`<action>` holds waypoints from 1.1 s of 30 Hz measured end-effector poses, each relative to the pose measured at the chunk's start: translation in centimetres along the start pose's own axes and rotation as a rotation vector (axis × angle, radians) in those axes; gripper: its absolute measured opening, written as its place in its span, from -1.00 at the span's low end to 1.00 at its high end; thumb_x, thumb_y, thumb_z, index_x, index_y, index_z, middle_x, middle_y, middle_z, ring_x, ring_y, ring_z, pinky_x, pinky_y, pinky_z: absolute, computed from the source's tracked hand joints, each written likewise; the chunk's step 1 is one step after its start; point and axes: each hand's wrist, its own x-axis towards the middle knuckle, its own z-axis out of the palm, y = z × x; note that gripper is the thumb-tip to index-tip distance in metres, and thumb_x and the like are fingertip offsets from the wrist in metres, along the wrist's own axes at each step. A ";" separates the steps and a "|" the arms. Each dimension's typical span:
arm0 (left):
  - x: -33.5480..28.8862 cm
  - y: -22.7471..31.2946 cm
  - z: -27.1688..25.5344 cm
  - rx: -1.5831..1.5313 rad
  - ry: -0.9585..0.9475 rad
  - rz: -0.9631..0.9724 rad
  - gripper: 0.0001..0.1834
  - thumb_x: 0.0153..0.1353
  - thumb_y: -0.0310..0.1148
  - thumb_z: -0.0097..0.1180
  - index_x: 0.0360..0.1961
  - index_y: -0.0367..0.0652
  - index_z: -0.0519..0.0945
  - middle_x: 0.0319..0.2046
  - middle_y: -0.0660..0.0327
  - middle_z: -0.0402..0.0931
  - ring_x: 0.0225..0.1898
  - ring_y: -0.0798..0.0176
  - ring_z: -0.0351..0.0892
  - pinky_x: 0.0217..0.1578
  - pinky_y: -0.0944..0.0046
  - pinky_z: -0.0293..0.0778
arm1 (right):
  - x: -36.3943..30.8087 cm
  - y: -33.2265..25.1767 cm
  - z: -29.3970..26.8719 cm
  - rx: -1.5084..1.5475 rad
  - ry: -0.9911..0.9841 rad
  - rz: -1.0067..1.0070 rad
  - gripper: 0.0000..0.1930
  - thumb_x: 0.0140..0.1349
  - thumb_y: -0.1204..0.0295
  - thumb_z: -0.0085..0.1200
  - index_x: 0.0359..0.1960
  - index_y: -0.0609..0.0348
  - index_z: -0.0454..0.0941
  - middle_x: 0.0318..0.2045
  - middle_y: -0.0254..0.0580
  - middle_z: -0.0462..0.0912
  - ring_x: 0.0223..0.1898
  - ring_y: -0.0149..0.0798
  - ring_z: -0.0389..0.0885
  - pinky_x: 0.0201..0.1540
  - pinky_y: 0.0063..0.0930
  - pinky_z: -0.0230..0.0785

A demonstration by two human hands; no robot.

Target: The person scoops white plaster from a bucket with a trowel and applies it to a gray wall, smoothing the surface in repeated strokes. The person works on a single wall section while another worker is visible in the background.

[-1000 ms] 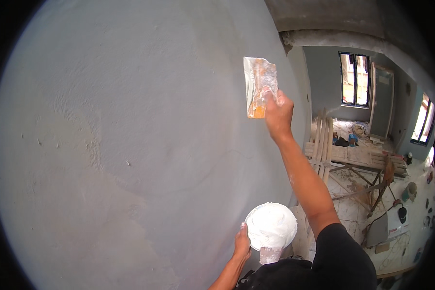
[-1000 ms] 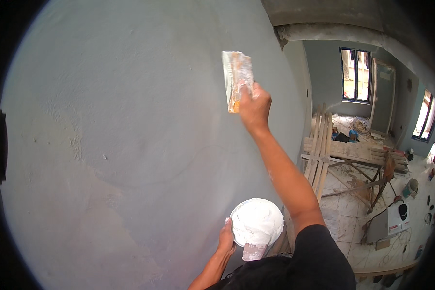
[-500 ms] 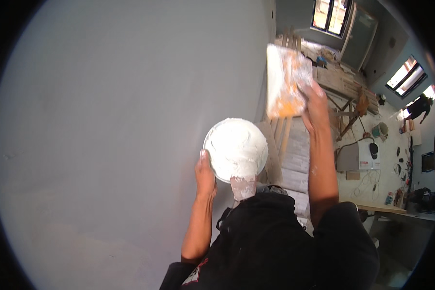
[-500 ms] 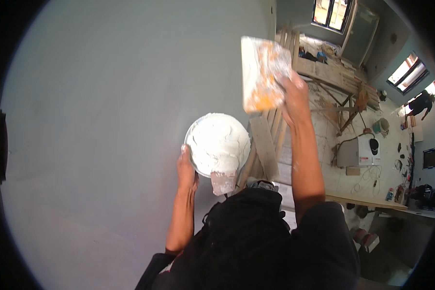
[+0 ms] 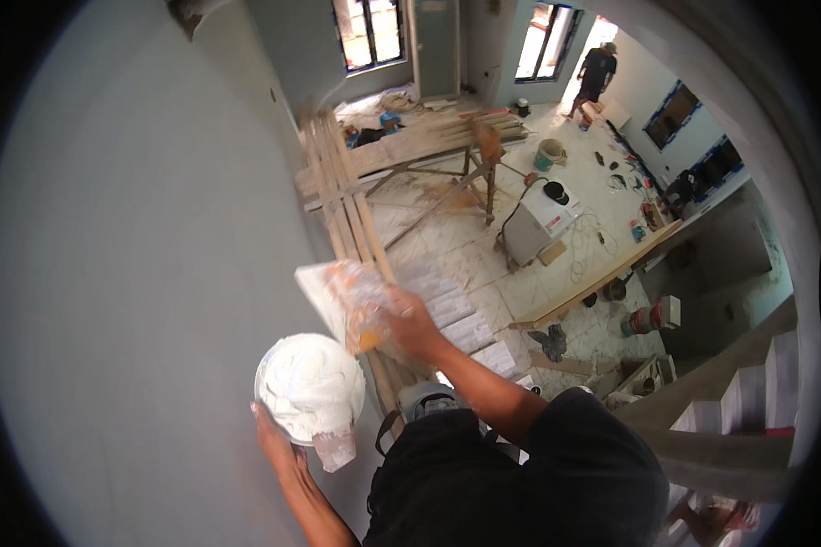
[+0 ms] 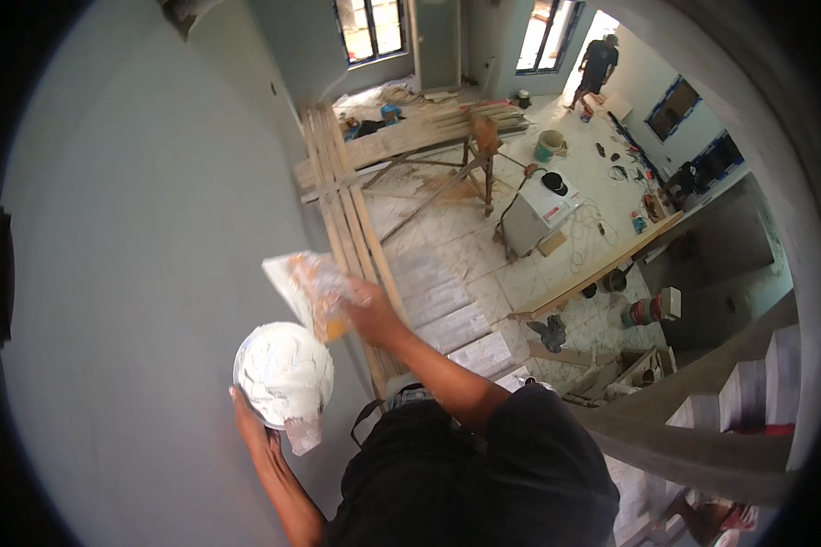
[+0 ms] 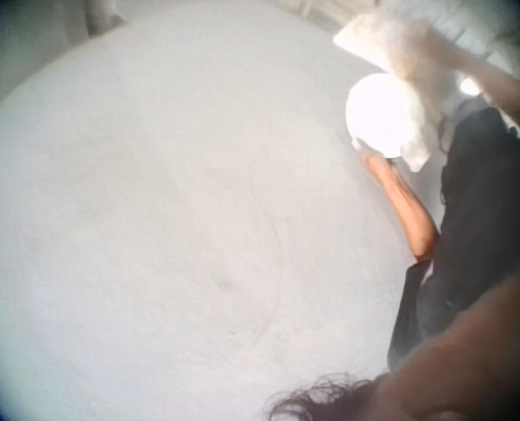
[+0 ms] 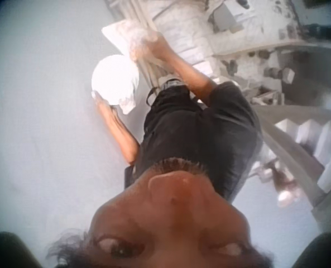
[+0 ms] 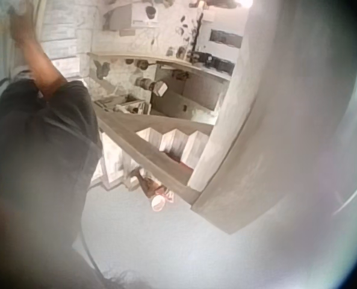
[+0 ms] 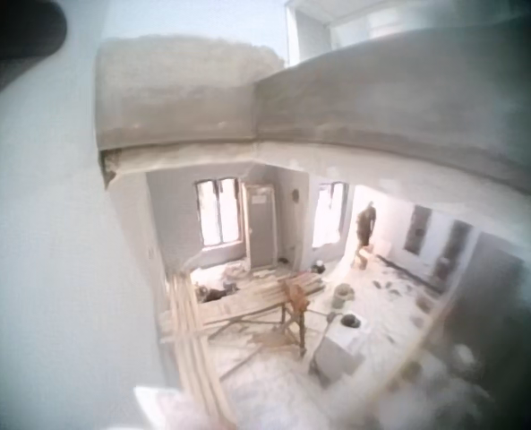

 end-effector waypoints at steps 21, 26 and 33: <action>-3.4 4.0 2.6 -0.058 0.039 -0.050 -0.46 0.40 -0.11 -0.20 -0.02 -0.53 0.39 -0.15 -0.03 0.50 -0.22 0.28 0.57 -0.30 0.33 0.52 | 0.1 -0.9 0.5 -0.029 -0.127 -0.080 -0.75 0.31 0.44 0.00 -0.06 0.34 0.50 -0.16 -0.28 0.58 -0.16 -0.45 0.46 -0.04 -0.54 0.27; -2.9 3.3 2.4 -0.149 0.012 -0.040 -0.49 0.39 -0.13 -0.18 0.02 -0.49 0.36 -0.14 -0.05 0.50 -0.25 0.20 0.63 -0.38 0.29 0.63 | 0.5 -1.5 -0.7 -0.188 -0.318 -0.039 -0.74 0.27 0.52 0.00 -0.03 0.35 0.52 -0.16 -0.25 0.60 -0.16 -0.42 0.49 -0.03 -0.52 0.30; -3.1 3.3 2.6 -0.165 -0.006 -0.073 -0.48 0.40 -0.15 -0.19 -0.05 -0.56 0.38 -0.16 -0.07 0.51 -0.21 0.23 0.60 -0.29 0.30 0.57 | 1.6 -2.4 -1.2 -0.464 -0.497 -0.228 -0.67 0.16 0.63 -0.01 -0.01 0.31 0.53 0.00 -0.02 0.58 0.08 -0.19 0.51 0.19 -0.38 0.22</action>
